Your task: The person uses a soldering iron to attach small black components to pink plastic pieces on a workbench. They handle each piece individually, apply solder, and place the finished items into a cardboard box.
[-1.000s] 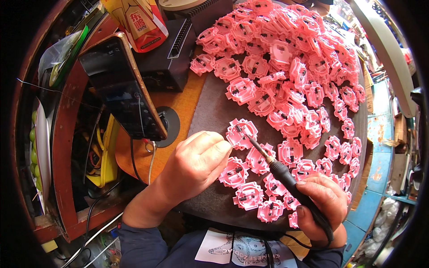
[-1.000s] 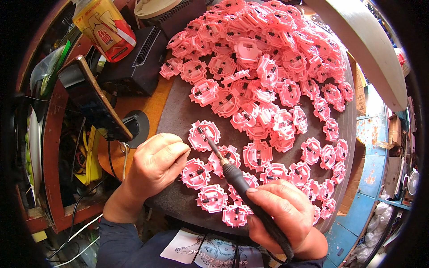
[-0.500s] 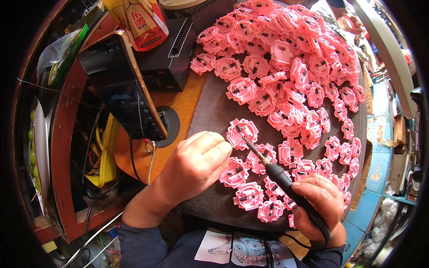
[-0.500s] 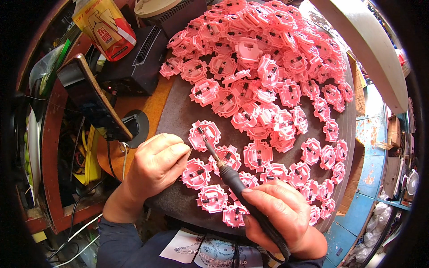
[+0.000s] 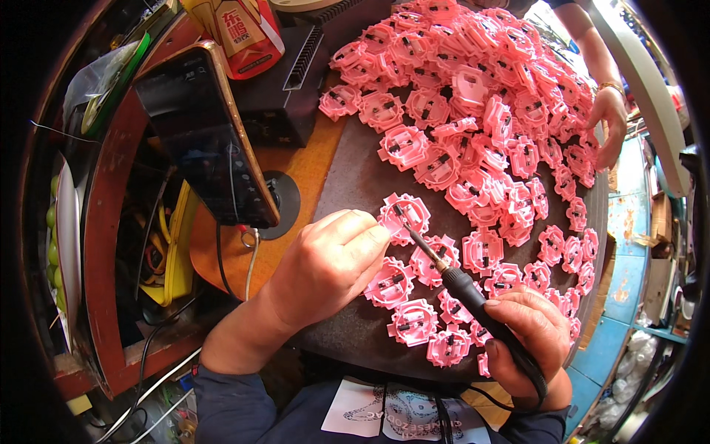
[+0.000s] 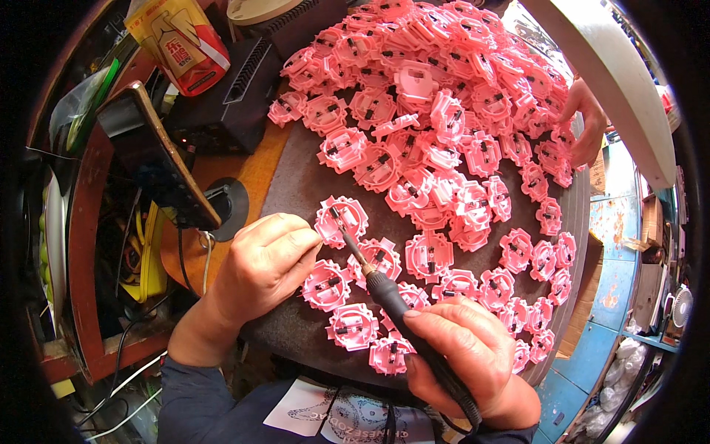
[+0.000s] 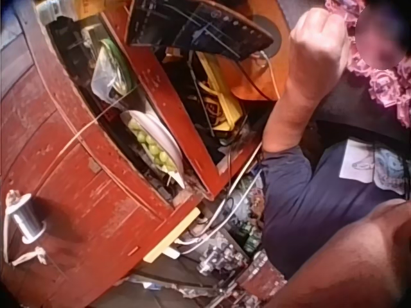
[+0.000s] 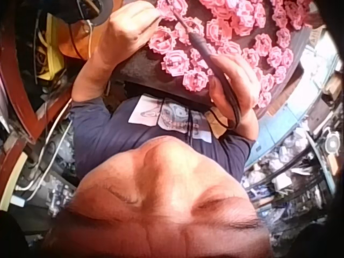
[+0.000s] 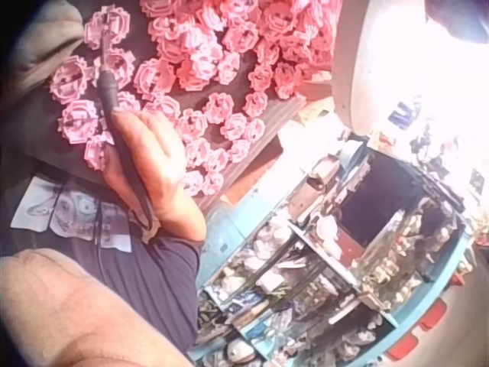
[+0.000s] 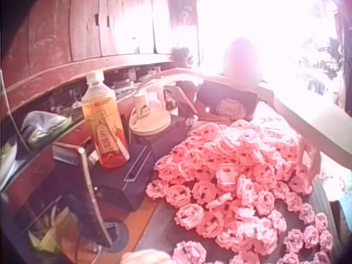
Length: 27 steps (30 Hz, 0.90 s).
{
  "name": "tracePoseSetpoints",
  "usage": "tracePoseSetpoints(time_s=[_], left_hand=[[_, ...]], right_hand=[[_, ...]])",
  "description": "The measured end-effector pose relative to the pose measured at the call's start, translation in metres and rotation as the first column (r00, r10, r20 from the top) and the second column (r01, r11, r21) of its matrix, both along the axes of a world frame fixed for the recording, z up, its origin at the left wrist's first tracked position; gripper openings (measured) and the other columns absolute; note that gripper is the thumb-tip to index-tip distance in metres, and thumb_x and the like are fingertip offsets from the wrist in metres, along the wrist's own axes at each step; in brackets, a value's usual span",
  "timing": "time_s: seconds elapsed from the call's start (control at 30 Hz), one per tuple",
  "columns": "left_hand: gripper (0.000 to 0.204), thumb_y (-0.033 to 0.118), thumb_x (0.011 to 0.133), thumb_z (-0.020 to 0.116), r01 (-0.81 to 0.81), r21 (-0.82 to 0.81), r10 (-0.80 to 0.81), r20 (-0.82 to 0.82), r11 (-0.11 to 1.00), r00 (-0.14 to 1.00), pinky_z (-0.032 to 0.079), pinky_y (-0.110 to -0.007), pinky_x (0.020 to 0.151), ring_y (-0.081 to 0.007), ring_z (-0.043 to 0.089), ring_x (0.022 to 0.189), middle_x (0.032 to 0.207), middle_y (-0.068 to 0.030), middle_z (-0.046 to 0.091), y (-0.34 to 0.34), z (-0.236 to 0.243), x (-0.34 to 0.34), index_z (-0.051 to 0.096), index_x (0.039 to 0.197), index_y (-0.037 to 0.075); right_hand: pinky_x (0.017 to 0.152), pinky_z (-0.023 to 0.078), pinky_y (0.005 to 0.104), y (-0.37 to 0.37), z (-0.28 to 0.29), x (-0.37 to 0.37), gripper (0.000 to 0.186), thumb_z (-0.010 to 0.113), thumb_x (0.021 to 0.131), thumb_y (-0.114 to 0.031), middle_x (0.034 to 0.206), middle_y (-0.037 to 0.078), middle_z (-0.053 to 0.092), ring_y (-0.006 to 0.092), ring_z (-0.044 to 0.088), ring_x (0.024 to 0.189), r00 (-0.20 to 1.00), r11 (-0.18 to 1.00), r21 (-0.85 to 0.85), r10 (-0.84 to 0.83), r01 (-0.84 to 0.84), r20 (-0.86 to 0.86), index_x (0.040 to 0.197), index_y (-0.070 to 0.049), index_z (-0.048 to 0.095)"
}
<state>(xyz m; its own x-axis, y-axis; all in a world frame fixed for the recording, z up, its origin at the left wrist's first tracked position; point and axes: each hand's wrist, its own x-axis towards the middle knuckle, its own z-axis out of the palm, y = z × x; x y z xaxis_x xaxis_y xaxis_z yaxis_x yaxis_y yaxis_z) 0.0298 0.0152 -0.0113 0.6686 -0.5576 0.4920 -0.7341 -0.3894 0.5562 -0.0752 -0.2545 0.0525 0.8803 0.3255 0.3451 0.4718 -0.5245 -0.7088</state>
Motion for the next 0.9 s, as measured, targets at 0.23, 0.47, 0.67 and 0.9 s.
tracePoseSetpoints(time_s=[0.23, 0.47, 0.67, 0.9], left_hand=[[0.020, -0.009, 0.083, 0.079, -0.070, -0.086, 0.066, -0.043, 0.994, 0.997, 0.054, -0.035, 0.065, -0.0268, 0.068, 0.075, 0.092, -0.0132, 0.069, 0.008, 0.012, -0.005, 0.071, 0.099, -0.001], [0.017, -0.010, 0.086, 0.075, -0.183, -0.204, 0.172, -0.070, 0.962, 0.983, 0.050, -0.030, 0.066, -0.0207, 0.066, 0.077, 0.092, -0.0128, 0.070, 0.036, 0.040, -0.055, 0.072, 0.100, 0.000], [0.016, -0.009, 0.085, 0.074, -0.415, -0.192, 0.335, -0.342, 0.889, 0.878, 0.047, -0.027, 0.065, -0.0183, 0.064, 0.076, 0.088, -0.0127, 0.069, 0.088, 0.033, -0.139, 0.071, 0.098, -0.001], [0.006, -0.002, 0.089, 0.074, -0.566, 0.050, 0.478, -0.600, 0.823, 0.642, 0.050, -0.028, 0.064, -0.0133, 0.063, 0.070, 0.081, -0.0071, 0.068, 0.148, -0.021, -0.205, 0.069, 0.089, -0.001]], right_hand=[[0.069, 0.059, 0.0422, -0.004, 0.005, -0.009, 0.040, 0.077, 0.080, -0.006, 0.092, 0.023, 0.072, 0.0341, 0.072, 0.075, 0.996, 0.998, 0.007, -0.067, 0.067, 0.052, 0.117, 0.007, 0.069], [0.069, 0.056, 0.0399, -0.009, 0.004, -0.037, 0.038, 0.075, 0.091, -0.021, 0.092, 0.023, 0.071, 0.0317, 0.070, 0.077, 0.970, 0.975, 0.128, -0.199, 0.182, 0.139, 0.117, 0.006, 0.068], [0.069, 0.050, 0.0369, -0.017, -0.008, -0.095, 0.050, 0.071, 0.098, -0.036, 0.096, 0.024, 0.068, 0.0271, 0.064, 0.077, 0.936, 0.924, 0.245, -0.331, 0.295, 0.122, 0.126, 0.005, 0.064], [0.066, 0.047, 0.0328, -0.025, -0.028, -0.144, 0.051, 0.068, 0.101, -0.036, 0.099, 0.023, 0.067, 0.0240, 0.062, 0.079, 0.891, 0.868, 0.306, -0.440, 0.391, 0.111, 0.133, 0.003, 0.063]])
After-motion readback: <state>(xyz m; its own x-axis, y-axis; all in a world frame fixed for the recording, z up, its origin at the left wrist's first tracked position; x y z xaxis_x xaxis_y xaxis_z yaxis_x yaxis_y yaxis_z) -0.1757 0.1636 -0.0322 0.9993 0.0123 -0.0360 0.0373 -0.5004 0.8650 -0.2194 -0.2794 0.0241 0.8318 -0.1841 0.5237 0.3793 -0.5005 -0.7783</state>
